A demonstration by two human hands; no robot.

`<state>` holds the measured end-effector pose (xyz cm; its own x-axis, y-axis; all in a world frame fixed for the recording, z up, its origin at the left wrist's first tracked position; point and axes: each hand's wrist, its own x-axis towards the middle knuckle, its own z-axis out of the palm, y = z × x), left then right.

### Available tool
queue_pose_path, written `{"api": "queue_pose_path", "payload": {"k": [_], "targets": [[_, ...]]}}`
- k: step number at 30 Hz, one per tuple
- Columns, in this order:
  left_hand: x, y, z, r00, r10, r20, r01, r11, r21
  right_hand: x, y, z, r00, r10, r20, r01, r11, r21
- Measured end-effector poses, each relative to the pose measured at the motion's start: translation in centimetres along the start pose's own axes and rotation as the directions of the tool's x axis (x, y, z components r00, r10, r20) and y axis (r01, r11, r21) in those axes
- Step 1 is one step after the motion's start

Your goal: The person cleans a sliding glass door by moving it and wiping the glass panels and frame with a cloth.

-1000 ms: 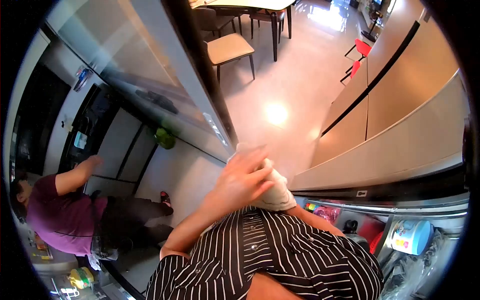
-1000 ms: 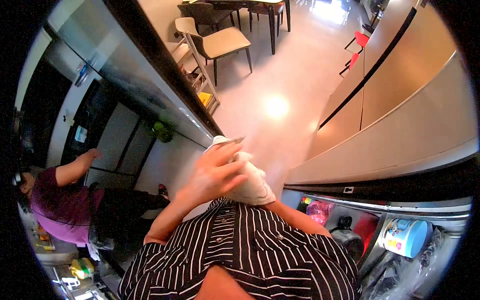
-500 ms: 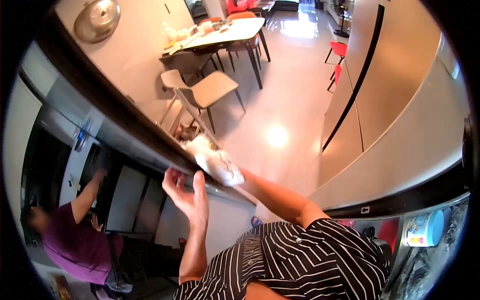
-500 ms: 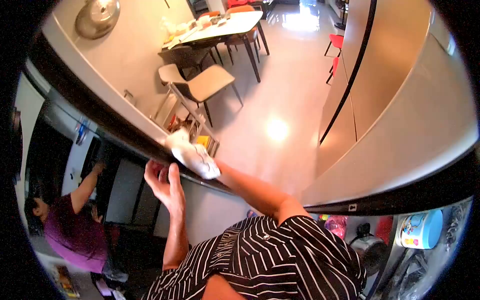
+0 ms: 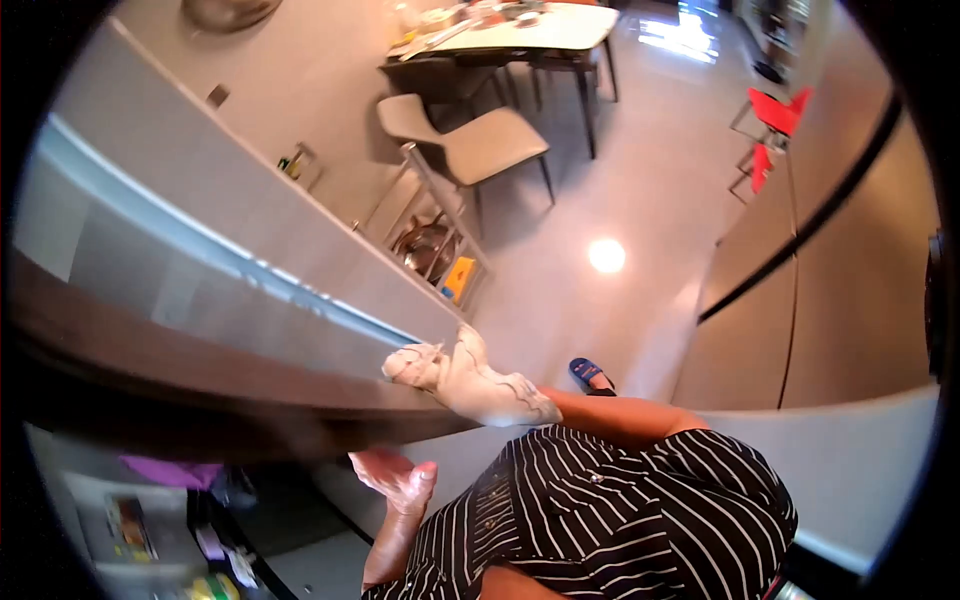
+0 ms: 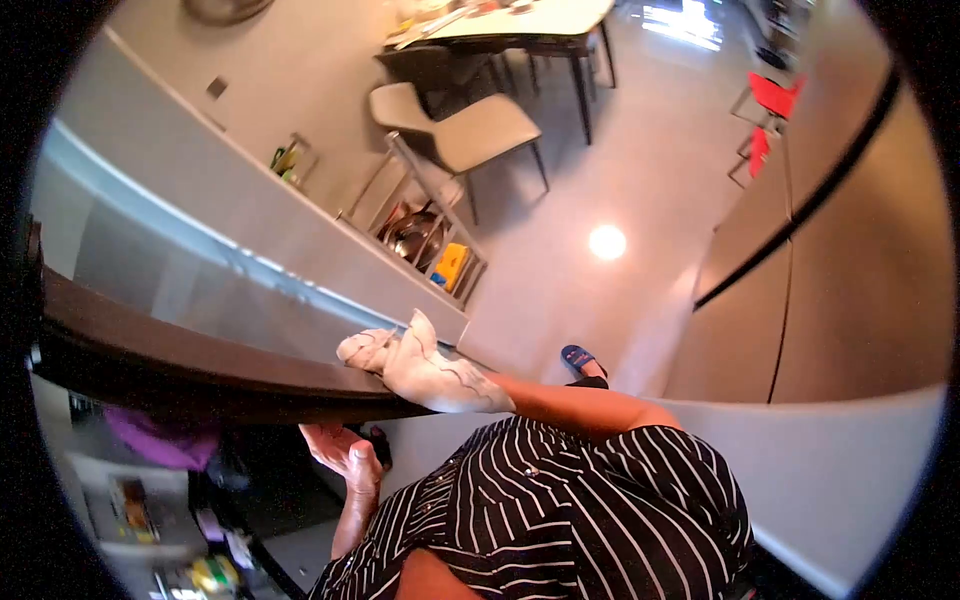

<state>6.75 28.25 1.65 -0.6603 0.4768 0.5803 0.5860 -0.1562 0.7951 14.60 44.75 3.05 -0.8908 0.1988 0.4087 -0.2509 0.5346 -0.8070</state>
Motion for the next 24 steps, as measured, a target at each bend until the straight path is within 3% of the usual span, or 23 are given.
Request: {"api": "queue_pose_path", "payload": {"k": [1,3,5,8,9,12,18,19,22,23,24], "targets": [[-1.9,0.8,-0.5,0.999,-0.008,-0.043,0.008,1.0,-0.013,-1.0,0.2,0.0,0.998,-0.044,0.052,0.039,0.994,0.098],[-4.6,-1.7,-2.1,0.994,0.094,-0.048,-0.08,0.966,0.247,-1.4,3.0,-0.5,0.98,-0.11,0.166,0.047,0.938,0.344],[-6.1,-1.1,-1.4,0.959,0.279,-0.052,-0.197,0.785,0.587,-1.6,6.0,-0.8,0.947,-0.174,0.271,-0.006,0.833,0.553],[-7.9,0.5,-1.6,0.935,0.35,0.054,-0.217,0.445,0.869,-1.2,9.7,1.6,0.889,-0.261,0.377,-0.13,0.644,0.754],[-9.0,0.9,-1.6,0.945,0.324,0.039,-0.17,0.387,0.906,-0.9,10.4,2.5,0.871,-0.295,0.393,-0.159,0.587,0.793],[-7.5,4.3,4.9,0.884,0.186,-0.429,0.088,0.835,0.543,-0.4,10.7,2.4,0.759,-0.426,0.492,-0.174,0.595,0.785],[-3.3,11.1,9.0,0.762,0.47,-0.445,0.049,0.644,0.764,1.3,7.4,-2.8,0.524,-0.598,0.606,-0.005,0.709,0.705],[-2.8,11.8,9.2,0.74,0.51,-0.439,0.044,0.615,0.787,1.0,7.3,-2.7,0.533,-0.597,0.599,0.035,0.723,0.69],[-1.8,13.1,11.5,0.702,0.425,-0.571,0.052,0.769,0.637,-0.3,9.4,-0.4,0.607,-0.594,0.528,0.134,0.732,0.668],[-1.6,13.6,12.4,0.649,0.44,-0.621,0.121,0.746,0.655,-0.5,9.8,0.1,0.462,-0.588,0.664,0.053,0.765,0.642],[-1.0,13.9,13.3,0.592,0.459,-0.662,0.199,0.713,0.672,-0.8,10.5,0.2,0.415,-0.602,0.683,-0.017,0.745,0.667]]}}
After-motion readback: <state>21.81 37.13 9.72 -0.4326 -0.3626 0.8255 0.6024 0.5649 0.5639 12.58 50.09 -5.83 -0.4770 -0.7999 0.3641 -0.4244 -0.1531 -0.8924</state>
